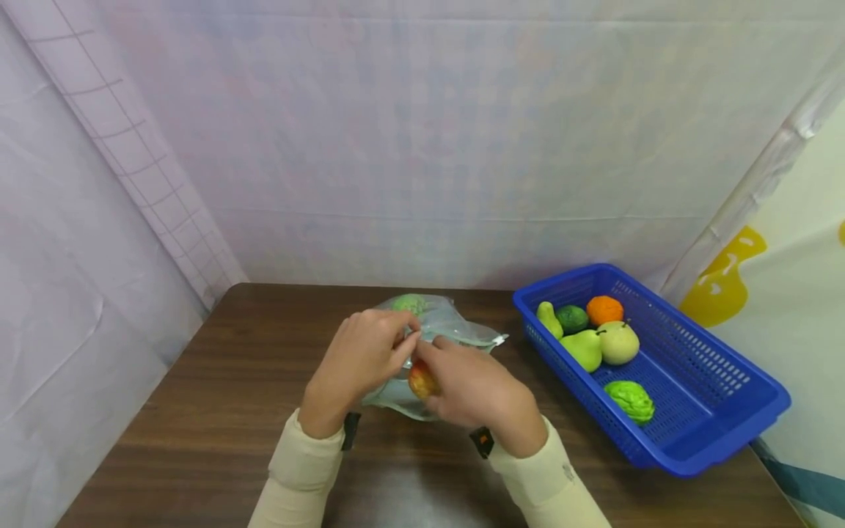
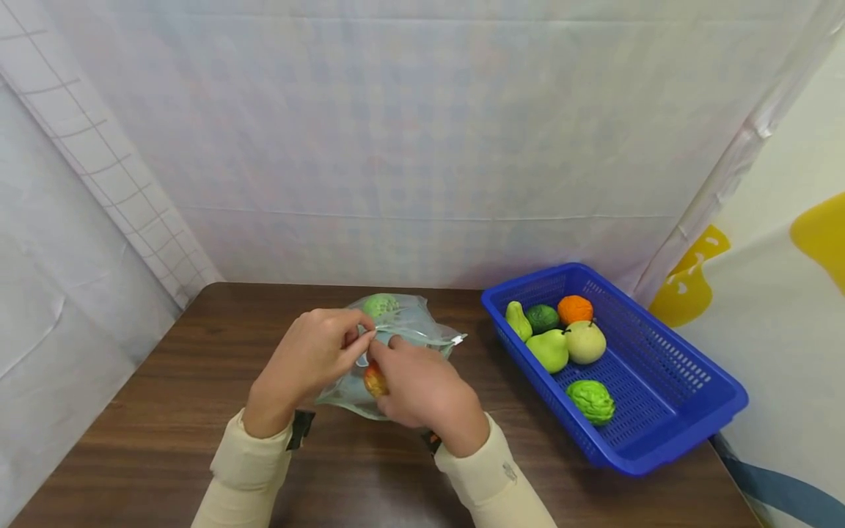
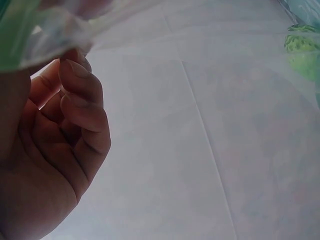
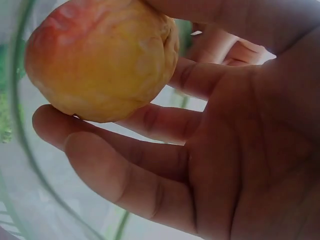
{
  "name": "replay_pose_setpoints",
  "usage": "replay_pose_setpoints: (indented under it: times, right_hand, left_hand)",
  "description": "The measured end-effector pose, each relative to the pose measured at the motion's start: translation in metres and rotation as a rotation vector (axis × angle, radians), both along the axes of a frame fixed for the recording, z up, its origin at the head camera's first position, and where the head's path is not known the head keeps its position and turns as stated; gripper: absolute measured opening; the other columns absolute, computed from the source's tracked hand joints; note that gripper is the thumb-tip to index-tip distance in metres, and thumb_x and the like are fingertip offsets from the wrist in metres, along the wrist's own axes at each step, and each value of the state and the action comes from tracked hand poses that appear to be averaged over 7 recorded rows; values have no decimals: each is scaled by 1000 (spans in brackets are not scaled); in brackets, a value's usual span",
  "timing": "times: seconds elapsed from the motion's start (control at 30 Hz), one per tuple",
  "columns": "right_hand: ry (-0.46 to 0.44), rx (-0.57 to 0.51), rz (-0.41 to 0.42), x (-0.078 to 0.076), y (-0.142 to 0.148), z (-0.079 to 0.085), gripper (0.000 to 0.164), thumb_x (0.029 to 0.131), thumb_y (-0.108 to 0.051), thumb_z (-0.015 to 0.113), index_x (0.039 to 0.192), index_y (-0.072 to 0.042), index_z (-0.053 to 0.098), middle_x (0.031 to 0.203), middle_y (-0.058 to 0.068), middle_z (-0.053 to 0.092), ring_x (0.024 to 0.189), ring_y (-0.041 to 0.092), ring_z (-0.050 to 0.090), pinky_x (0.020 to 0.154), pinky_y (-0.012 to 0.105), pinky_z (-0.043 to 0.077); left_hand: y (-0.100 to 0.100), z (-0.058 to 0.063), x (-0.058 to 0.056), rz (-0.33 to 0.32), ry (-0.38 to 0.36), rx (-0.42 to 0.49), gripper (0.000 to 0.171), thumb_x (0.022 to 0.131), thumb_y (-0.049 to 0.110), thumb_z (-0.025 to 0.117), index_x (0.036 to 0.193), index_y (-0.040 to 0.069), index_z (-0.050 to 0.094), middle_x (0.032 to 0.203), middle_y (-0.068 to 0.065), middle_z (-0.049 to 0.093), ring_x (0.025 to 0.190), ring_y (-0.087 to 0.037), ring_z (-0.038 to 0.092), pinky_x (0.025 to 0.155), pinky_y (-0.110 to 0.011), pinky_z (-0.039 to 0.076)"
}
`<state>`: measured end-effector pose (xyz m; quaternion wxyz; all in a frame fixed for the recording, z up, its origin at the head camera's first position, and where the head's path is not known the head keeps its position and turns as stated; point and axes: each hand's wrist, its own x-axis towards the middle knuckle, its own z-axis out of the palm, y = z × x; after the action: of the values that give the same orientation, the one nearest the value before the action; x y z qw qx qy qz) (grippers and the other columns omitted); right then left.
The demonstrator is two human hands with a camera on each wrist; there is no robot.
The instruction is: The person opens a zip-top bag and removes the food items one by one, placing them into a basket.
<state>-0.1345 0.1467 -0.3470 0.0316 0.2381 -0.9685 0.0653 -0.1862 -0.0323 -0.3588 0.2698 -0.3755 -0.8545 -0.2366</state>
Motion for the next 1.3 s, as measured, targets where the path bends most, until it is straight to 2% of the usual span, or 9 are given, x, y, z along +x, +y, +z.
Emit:
replay_pose_setpoints:
  times: [0.2, 0.33, 0.5, 0.83, 1.03, 1.3]
  right_hand:
    - [22, -26, 32, 12, 5, 9, 43, 81, -29, 79, 117, -22, 57, 98, -6, 56, 74, 12, 55, 66, 32, 48]
    - [43, -35, 50, 21, 8, 15, 44, 83, -30, 79, 119, -23, 57, 102, -6, 57, 78, 12, 57, 69, 33, 50]
    - [37, -57, 47, 29, 12, 22, 47, 83, -30, 79, 124, -24, 57, 108, -7, 58, 80, 10, 58, 70, 32, 51]
    - [111, -111, 37, 42, 22, 33, 49, 83, -32, 79, 126, -26, 56, 112, -10, 59, 78, 8, 58, 70, 29, 50]
    - [206, -137, 62, 46, 27, 37, 52, 82, -33, 82, 126, -26, 56, 116, -10, 56, 79, 7, 58, 70, 28, 51]
    - [202, -206, 56, 46, 36, 41, 53, 82, -27, 84, 127, -23, 56, 119, -9, 55, 78, 6, 59, 72, 25, 53]
  left_hand:
    - [0, 2, 1, -2, -8, -2, 5, 93, 18, 73, 91, 14, 75, 59, 11, 49, 49, -1, 37, 45, -19, 32]
    - [0, 2, 1, 1, 9, 2, 3, 91, 17, 74, 90, 14, 75, 59, 11, 48, 49, -1, 36, 45, -19, 32]
    - [-1, 2, 1, 3, 20, 1, 3, 90, 16, 74, 89, 13, 75, 58, 11, 47, 49, -1, 36, 45, -18, 32]
    - [-1, 4, 2, -4, -1, -9, 6, 91, 16, 74, 93, 11, 75, 57, 9, 45, 49, -2, 35, 44, -17, 31]
    - [-1, 5, 2, -3, 2, -9, 5, 91, 16, 74, 92, 11, 75, 58, 10, 44, 49, -2, 35, 45, -18, 30]
    - [-1, 4, 1, 6, 4, -14, 4, 91, 16, 73, 92, 12, 75, 58, 10, 44, 50, -2, 35, 45, -18, 29]
